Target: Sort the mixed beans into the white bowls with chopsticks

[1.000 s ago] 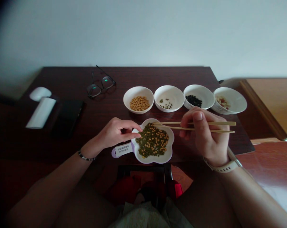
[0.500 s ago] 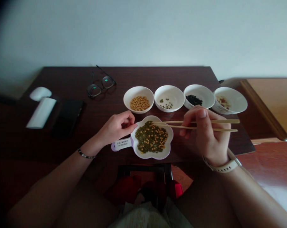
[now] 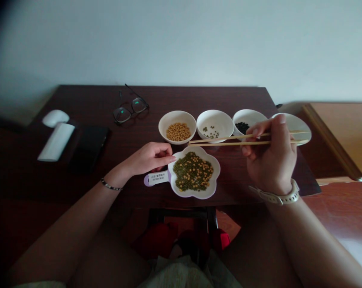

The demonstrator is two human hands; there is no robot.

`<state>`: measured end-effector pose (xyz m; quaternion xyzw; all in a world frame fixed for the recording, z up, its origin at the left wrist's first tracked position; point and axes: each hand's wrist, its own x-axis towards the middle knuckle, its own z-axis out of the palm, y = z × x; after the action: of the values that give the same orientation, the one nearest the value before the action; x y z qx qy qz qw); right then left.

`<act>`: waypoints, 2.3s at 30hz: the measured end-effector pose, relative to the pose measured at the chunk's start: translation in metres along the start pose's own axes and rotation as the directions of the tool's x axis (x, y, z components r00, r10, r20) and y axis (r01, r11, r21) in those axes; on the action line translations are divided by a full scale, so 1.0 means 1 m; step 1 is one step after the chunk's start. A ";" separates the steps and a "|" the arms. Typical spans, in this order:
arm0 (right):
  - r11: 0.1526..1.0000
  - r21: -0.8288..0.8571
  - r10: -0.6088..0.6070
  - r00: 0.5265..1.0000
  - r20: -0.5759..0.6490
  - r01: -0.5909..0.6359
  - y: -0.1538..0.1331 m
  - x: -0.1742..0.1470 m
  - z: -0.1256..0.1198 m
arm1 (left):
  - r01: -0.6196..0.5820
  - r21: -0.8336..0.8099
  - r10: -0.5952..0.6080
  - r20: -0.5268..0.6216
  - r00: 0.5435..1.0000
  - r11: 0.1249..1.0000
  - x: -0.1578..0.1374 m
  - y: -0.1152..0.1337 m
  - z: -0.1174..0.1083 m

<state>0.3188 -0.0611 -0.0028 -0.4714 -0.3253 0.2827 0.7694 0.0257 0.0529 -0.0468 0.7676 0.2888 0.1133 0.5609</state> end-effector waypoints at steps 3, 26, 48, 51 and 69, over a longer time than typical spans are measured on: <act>0.997 0.049 0.054 0.998 -0.026 -0.053 0.009 0.003 0.003 | -0.019 0.004 0.019 0.035 0.999 1.000 -0.001 0.000 -0.002; 0.920 -0.268 0.358 0.890 0.284 -0.284 0.018 -0.012 -0.004 | -0.053 0.101 0.057 -0.035 0.998 0.993 0.001 0.001 -0.002; 0.923 -0.303 0.336 0.880 0.336 -0.237 0.019 -0.017 -0.007 | -0.039 0.104 0.041 -0.013 0.999 0.994 0.001 0.003 -0.003; 0.921 -0.322 0.324 0.891 0.317 -0.220 0.018 -0.018 -0.006 | -0.033 0.103 0.034 -0.010 0.999 0.994 0.001 0.003 -0.003; 0.860 0.311 0.412 0.910 0.039 -0.403 0.016 0.011 0.000 | -0.025 0.105 0.026 -0.011 1.000 0.994 0.001 0.003 -0.002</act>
<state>0.3236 -0.0461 -0.0145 -0.4058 -0.1581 0.4800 0.7616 0.0269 0.0543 -0.0435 0.7988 0.2879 0.1097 0.5167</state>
